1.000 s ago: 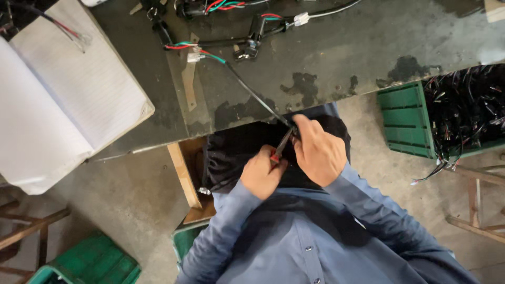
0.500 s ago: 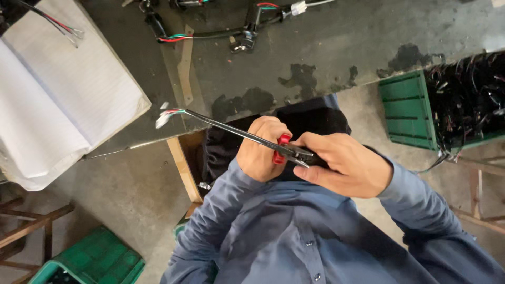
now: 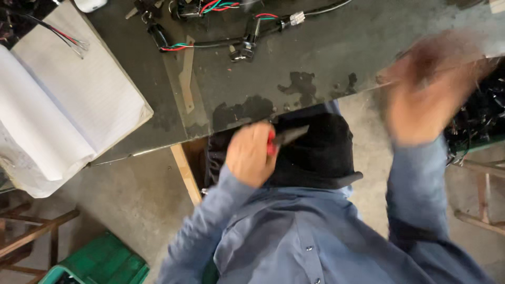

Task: The person repeatedly strips the outer insulation from black electrical cables using red-handled pliers, exposing the inner conductors. The person handles multiple cables one at a time, cuts the insulation, and discards the stripped pieces onto the table.

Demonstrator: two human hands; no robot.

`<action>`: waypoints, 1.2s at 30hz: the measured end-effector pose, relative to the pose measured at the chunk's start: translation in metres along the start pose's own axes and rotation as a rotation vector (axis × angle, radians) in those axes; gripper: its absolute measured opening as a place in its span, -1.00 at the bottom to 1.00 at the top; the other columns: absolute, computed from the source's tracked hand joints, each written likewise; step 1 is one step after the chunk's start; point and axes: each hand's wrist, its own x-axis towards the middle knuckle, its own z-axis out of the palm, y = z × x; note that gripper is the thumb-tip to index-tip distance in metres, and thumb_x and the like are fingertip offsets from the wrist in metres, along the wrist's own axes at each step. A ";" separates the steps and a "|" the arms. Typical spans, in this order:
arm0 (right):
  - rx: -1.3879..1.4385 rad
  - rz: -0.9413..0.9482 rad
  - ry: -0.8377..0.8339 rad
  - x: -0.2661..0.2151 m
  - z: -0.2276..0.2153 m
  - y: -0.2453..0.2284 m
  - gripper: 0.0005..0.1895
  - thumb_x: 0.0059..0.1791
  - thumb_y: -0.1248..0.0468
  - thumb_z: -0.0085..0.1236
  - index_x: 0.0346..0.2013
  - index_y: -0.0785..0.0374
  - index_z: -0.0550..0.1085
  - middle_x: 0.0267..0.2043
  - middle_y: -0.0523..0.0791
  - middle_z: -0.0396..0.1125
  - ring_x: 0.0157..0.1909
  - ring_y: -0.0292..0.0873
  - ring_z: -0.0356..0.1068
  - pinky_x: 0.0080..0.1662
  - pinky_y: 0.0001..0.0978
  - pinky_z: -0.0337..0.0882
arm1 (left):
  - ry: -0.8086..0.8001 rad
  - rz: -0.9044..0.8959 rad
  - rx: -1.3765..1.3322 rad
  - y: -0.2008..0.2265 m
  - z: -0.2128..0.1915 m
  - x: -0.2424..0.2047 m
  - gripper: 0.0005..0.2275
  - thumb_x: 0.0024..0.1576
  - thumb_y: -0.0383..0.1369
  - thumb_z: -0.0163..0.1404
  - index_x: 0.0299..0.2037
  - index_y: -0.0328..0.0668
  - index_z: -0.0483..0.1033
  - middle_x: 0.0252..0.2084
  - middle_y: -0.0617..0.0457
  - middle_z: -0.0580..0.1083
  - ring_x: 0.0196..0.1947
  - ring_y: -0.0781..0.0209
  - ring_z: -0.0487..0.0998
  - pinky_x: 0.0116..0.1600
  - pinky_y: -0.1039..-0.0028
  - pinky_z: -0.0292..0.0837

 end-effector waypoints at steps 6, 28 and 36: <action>0.849 0.310 0.509 -0.003 -0.013 -0.041 -0.37 0.19 0.22 0.30 0.37 0.35 0.11 0.37 0.00 0.06 0.40 -0.08 0.10 0.28 -0.34 0.22 | 0.180 0.150 0.126 -0.021 0.016 0.077 -0.51 -0.04 -0.21 0.27 0.02 -0.27 0.38 -0.08 -0.16 0.43 -0.03 -0.22 0.44 0.07 0.03 0.31; 1.678 -0.133 -0.635 0.007 -0.027 -0.150 -0.46 0.03 0.18 0.19 0.21 0.39 0.31 0.24 0.07 0.28 0.33 -0.02 0.24 0.29 -0.14 0.21 | -0.039 -0.466 -1.090 -0.003 -0.002 -0.031 -0.69 0.47 -0.26 -0.17 -0.10 -0.44 0.48 -0.42 0.11 0.38 -0.46 0.34 0.28 -0.35 0.54 0.21; 1.993 0.269 -0.312 0.017 -0.039 -0.127 -0.67 0.15 0.11 0.05 -0.23 0.37 0.40 0.08 0.03 0.37 0.05 -0.09 0.38 0.16 -0.18 0.42 | -0.128 -0.129 -0.730 0.031 -0.019 -0.022 -0.70 0.44 -0.25 -0.18 0.02 -0.44 0.40 -0.35 0.00 0.46 -0.34 0.25 0.49 -0.21 0.46 0.41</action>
